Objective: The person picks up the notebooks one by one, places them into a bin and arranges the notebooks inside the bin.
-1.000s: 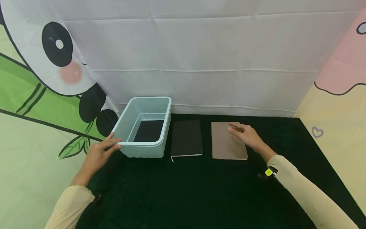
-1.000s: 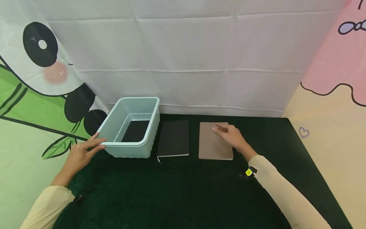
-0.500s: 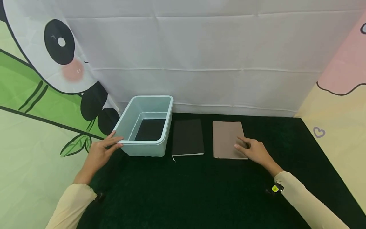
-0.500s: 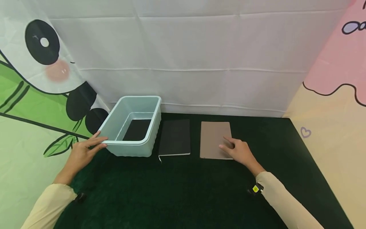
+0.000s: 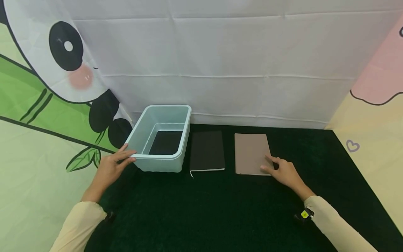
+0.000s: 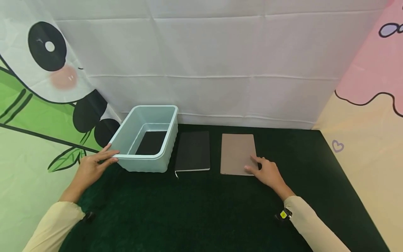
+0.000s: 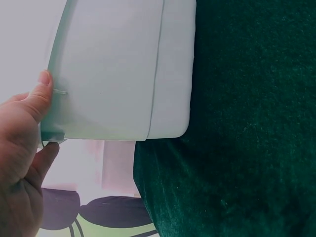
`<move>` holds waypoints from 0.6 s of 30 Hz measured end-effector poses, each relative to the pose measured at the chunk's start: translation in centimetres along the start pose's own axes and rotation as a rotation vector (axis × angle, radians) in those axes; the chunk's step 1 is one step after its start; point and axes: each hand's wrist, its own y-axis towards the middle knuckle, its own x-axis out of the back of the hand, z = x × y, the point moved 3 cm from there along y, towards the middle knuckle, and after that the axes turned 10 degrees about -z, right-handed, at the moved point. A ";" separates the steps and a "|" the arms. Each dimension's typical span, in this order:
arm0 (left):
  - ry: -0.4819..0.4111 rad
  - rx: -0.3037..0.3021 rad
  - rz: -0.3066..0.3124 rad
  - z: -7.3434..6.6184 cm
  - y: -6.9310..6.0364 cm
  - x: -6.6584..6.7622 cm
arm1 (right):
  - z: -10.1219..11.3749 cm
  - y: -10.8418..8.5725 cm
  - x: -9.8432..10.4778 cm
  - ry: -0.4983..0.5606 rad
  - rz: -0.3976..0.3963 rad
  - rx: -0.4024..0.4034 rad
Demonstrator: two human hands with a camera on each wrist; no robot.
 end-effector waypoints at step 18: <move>0.024 0.007 0.002 0.0 0.0 -0.1 | -0.2 -0.6 -0.9 -0.023 0.011 -0.029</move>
